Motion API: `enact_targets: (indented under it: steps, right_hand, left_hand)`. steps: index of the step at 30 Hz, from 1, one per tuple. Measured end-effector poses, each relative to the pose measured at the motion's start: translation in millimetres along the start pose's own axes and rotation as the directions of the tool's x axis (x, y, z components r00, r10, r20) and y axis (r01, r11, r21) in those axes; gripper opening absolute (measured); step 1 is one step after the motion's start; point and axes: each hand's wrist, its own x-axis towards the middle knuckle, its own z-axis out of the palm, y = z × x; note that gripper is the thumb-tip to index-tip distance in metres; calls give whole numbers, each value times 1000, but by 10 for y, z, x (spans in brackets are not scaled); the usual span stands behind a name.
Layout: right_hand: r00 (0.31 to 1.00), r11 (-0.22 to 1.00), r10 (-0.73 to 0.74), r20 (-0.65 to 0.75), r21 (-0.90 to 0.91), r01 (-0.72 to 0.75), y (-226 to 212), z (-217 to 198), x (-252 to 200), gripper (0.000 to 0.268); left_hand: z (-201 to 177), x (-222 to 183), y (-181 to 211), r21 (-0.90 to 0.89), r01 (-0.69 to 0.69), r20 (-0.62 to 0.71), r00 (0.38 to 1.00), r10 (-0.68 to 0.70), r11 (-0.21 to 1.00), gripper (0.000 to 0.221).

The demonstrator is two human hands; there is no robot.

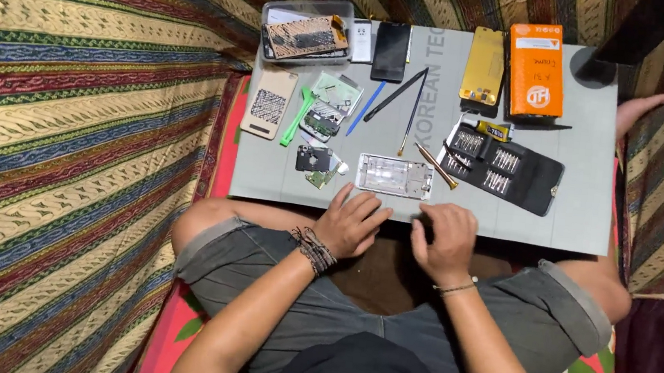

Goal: Inspecting and cleaning a small circuit board and other components from a disassembled mobile phone.

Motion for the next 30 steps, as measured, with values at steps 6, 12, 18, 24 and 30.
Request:
enact_targets:
  steps: [6, 12, 18, 24, 30]
  right_hand:
    - [997, 983, 76, 25, -167, -70, 15, -26, -127, 7]
    - [995, 987, 98, -16, -127, -99, 18, 39, -101, 20]
    - [998, 984, 62, -16, -168, -64, 65, 110, -214, 31]
    - [999, 984, 35, -6, -176, -35, -37, 20, -181, 32]
    - [1000, 995, 27, 13, -99, -26, -51, 111, -206, 59]
  left_hand:
    - [-19, -29, -48, 77, 75, -13, 997, -74, 994, 34]
    - [-156, 11, -73, 75, 80, -4, 997, -80, 994, 41]
    - [-123, -56, -89, 126, 74, -48, 997, -68, 989, 38]
    - [-206, -55, -43, 115, 89, -12, 996, -89, 989, 38]
    - [-113, -133, -57, 74, 110, 3, 994, -110, 991, 52]
